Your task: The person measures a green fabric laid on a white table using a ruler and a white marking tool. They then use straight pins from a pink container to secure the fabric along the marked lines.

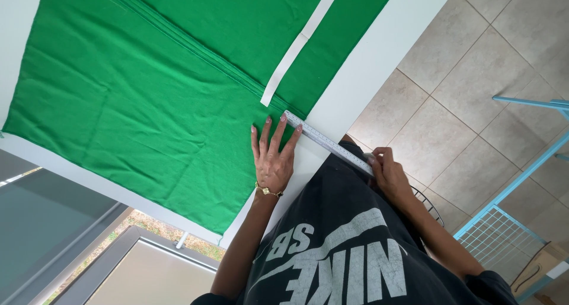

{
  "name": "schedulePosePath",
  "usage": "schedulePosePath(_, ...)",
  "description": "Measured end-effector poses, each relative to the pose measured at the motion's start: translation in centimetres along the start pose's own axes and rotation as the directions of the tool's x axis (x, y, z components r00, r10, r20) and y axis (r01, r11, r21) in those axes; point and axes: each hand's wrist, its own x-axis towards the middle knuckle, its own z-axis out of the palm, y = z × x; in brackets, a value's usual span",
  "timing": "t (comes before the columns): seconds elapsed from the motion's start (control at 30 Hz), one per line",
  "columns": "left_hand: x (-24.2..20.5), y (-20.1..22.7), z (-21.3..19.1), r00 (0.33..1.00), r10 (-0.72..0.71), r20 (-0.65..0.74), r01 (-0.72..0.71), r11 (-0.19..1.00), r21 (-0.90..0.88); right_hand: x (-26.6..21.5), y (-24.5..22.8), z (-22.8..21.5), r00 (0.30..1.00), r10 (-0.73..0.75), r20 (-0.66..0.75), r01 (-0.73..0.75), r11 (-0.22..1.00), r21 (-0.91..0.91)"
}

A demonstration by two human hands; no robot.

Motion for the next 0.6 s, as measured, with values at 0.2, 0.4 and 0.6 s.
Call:
schedulePosePath(0.2, -0.6, -0.4, -1.4, 1.0, -0.007, -0.026, 0.007, 1.0, 0.002, 3.5, -4.2, -2.2, 0.899, -0.301, -0.318, 0.294, 0.953, -0.071)
schedulePosePath(0.4, -0.6, 0.9, -4.7, 0.999, -0.009, -0.034, 0.008, 1.0, -0.018, 9.1, -17.0, -1.5, 0.634, -0.733, -0.248, 0.737, 0.669, -0.093)
schedulePosePath(0.6, -1.3, -0.3, -6.6, 0.998, -0.02, -0.058, 0.02, 1.0, -0.001, 12.3, -20.9, 0.1, 0.455, -0.882, 0.122, 0.884, 0.431, -0.18)
